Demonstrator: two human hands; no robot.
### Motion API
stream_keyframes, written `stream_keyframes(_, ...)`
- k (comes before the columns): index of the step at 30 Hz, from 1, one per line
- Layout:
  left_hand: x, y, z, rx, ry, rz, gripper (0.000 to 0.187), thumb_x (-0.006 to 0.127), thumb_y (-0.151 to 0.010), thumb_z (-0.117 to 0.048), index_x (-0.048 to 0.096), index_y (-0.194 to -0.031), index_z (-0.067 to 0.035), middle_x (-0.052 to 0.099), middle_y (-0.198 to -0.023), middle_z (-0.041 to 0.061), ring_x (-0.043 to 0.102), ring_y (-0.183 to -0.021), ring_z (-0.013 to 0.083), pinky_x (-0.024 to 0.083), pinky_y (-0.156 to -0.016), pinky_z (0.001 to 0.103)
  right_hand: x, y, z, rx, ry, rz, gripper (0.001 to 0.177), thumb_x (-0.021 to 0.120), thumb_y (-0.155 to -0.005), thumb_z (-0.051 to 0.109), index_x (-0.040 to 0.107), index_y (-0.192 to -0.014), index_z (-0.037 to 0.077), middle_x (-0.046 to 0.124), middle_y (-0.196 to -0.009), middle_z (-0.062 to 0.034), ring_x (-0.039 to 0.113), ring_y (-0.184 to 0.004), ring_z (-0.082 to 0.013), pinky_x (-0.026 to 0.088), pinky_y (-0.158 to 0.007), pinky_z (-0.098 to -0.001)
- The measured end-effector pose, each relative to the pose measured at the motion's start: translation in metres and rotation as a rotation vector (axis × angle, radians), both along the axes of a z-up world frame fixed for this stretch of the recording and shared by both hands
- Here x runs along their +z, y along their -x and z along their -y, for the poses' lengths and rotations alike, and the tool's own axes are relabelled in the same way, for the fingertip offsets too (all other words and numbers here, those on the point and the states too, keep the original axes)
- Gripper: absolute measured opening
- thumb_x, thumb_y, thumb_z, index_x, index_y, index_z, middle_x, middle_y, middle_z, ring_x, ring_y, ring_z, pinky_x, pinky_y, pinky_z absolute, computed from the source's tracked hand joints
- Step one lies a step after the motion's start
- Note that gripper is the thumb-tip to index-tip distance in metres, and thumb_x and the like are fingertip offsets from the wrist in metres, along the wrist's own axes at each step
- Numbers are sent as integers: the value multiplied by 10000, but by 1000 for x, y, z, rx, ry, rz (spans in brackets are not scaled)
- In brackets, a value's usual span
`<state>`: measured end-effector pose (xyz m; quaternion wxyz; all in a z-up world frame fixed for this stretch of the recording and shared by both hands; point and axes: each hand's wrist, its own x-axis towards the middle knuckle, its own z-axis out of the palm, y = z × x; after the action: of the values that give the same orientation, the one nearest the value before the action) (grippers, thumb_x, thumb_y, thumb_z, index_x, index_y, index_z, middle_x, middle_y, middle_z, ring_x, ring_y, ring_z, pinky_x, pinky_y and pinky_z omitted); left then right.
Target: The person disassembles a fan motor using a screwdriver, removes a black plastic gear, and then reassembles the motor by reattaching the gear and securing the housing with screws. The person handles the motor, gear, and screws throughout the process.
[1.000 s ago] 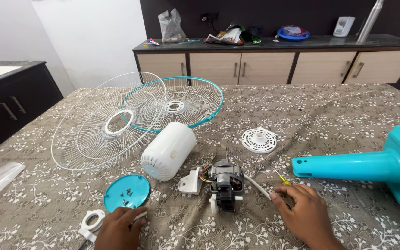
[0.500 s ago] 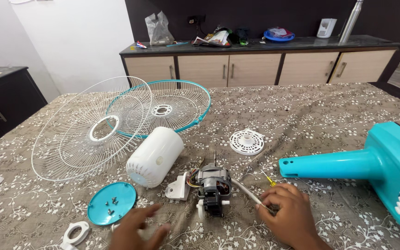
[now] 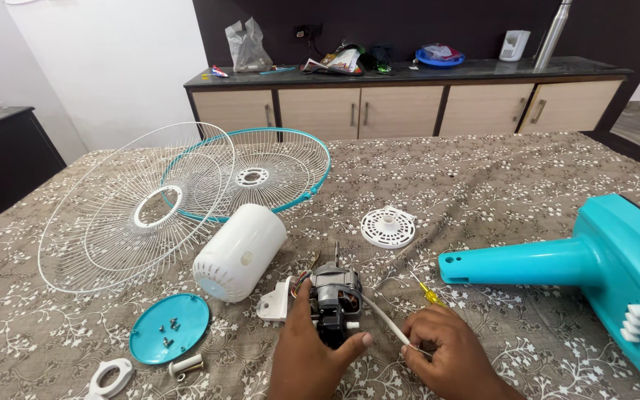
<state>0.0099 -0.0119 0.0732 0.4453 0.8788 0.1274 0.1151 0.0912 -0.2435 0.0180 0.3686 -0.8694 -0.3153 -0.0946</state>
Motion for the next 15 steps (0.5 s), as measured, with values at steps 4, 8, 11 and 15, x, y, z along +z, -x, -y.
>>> stream_keyframes(4,5,-1,4,36,170,13,1182,910,-633,-423,300,-1596,-108,702,-1273,159,756,-1115,266,580,-995,384,-1,-1,0,-123,52,-38,158,789,-746,187,660,-719,100,662,-702,-45,625,-754,-198,500,-734,-390)
stream_keyframes(8,2,-3,-2,61,284,6,1210,942,-625,-368,271,-1599,-118,689,-1256,180,772,-1059,272,615,-950,385,-1,-4,-1,-259,-61,-47,176,785,-770,218,683,-748,77,599,-652,-41,585,-583,-180,466,-565,-374)
stream_keyframes(11,-7,-8,-10,52,506,6,1098,871,-701,-288,277,-1608,-116,693,-1249,216,823,-984,333,648,-825,452,0,-7,-1,-337,-89,-204,237,746,-843,245,702,-704,59,621,-656,-40,565,-552,-169,453,-538,-366)
stream_keyframes(15,-27,-17,-29,1,608,270,791,767,-762,-278,499,-1462,-25,732,-1200,206,804,-984,234,667,-837,369,-2,-8,-1,-411,-91,-189,281,759,-878,297,704,-752,52,609,-630,-55,547,-539,-177,437,-538,-376)
